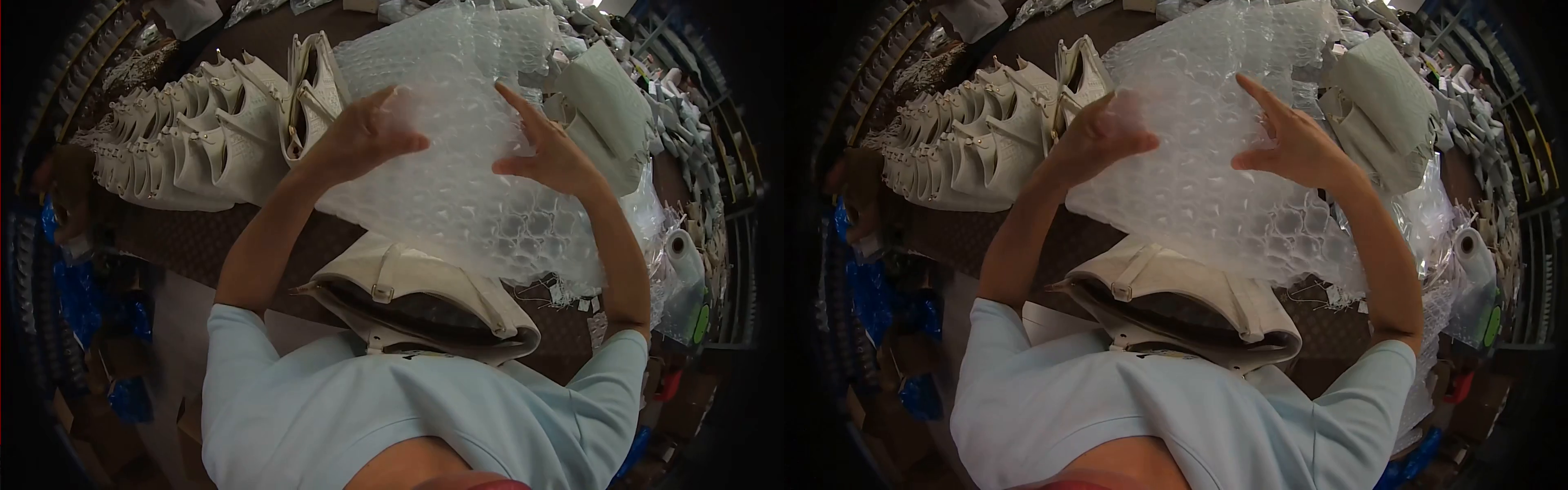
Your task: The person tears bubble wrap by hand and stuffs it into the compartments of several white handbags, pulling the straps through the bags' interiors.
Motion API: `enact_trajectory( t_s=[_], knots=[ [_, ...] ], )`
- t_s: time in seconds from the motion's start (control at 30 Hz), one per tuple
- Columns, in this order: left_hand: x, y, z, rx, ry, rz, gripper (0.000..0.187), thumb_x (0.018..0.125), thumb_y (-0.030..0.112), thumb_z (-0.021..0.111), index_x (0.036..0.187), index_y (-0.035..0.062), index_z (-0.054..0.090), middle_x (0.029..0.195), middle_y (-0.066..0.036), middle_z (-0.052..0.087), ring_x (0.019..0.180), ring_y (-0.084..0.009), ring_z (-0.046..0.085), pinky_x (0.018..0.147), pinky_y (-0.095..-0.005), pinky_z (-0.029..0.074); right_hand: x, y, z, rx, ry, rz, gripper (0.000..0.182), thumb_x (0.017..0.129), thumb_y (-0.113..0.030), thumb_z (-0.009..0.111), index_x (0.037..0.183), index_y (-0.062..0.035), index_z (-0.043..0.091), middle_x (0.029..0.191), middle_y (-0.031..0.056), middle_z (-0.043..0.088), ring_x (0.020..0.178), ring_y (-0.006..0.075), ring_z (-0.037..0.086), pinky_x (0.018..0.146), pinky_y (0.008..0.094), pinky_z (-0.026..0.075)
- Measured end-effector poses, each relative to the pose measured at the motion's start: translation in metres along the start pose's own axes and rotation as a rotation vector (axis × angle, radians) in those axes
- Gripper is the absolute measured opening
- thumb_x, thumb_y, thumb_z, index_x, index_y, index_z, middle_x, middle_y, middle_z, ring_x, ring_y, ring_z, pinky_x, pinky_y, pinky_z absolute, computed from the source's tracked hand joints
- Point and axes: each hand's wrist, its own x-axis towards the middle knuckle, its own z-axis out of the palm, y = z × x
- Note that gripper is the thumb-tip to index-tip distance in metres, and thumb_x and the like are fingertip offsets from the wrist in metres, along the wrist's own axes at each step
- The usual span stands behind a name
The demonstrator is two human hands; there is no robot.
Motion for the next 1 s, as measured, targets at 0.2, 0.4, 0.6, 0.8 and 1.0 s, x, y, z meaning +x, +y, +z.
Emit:
enact_trajectory(
  t_s=[0.2, 0.4, 0.6, 0.8, 1.0],
  knots=[
    [-0.087, 0.02, -0.021, -0.028, 0.2, 0.171, 0.021, 0.081, 0.016, 0.068, 0.097, 0.0044, 0.062, 0.076, -0.002, 0.063, 0.073, -0.0129, 0.061, 0.067, -0.027, 0.048, -0.048, -0.005, -0.074, -0.401, 0.457, -0.06, 0.02, 0.082, -0.006, 0.067, 0.1, -0.0001, 0.06, 0.086, 0.0029, 0.059, 0.074, 0.0105, 0.052, 0.067, 0.0246, 0.046],
    [-0.144, 0.006, 0.043, 0.518, -0.543, -0.246, 0.017, 0.083, 0.018, 0.059, 0.085, 0.001, 0.063, 0.079, -0.017, 0.062, 0.075, -0.0329, 0.061, 0.067, -0.0396, 0.048, -0.146, -0.051, -0.064, -0.352, 0.522, -0.118, 0.04, 0.079, 0.011, 0.059, 0.118, 0.0038, 0.052, 0.103, 0.0106, 0.061, 0.088, 0.0165, 0.061, 0.086, 0.0294, 0.051],
    [-0.11, -0.039, 0.062, 0.552, -0.286, -0.136, 0.029, 0.081, 0.025, 0.062, 0.094, -0.0007, 0.062, 0.082, -0.02, 0.062, 0.08, -0.0353, 0.061, 0.075, -0.0426, 0.047, -0.14, -0.112, -0.032, -0.517, 0.332, 0.017, 0.039, 0.079, 0.01, 0.057, 0.117, 0.0036, 0.051, 0.099, 0.0105, 0.061, 0.09, 0.0162, 0.06, 0.075, 0.0309, 0.053],
    [-0.074, -0.049, 0.059, 0.508, -0.08, 0.045, 0.024, 0.073, 0.016, 0.067, 0.087, -0.0021, 0.063, 0.084, -0.019, 0.064, 0.078, -0.034, 0.061, 0.072, -0.0409, 0.048, -0.128, -0.122, 0.045, -0.756, -0.299, -0.133, 0.042, 0.067, -0.001, 0.058, 0.109, -0.0046, 0.054, 0.075, 0.011, 0.055, 0.068, 0.0281, 0.059, 0.056, 0.0372, 0.045],
    [-0.077, -0.023, 0.056, 0.259, -0.56, -0.27, 0.028, 0.078, 0.029, 0.069, 0.071, 0.0013, 0.067, 0.061, -0.014, 0.061, 0.058, -0.0278, 0.058, 0.058, -0.0359, 0.045, -0.104, -0.032, 0.083, -0.616, -0.289, 0.15, 0.031, 0.07, -0.003, 0.056, 0.1, -0.0065, 0.05, 0.084, 0.0141, 0.062, 0.081, 0.0341, 0.06, 0.069, 0.0428, 0.046]
  ],
)
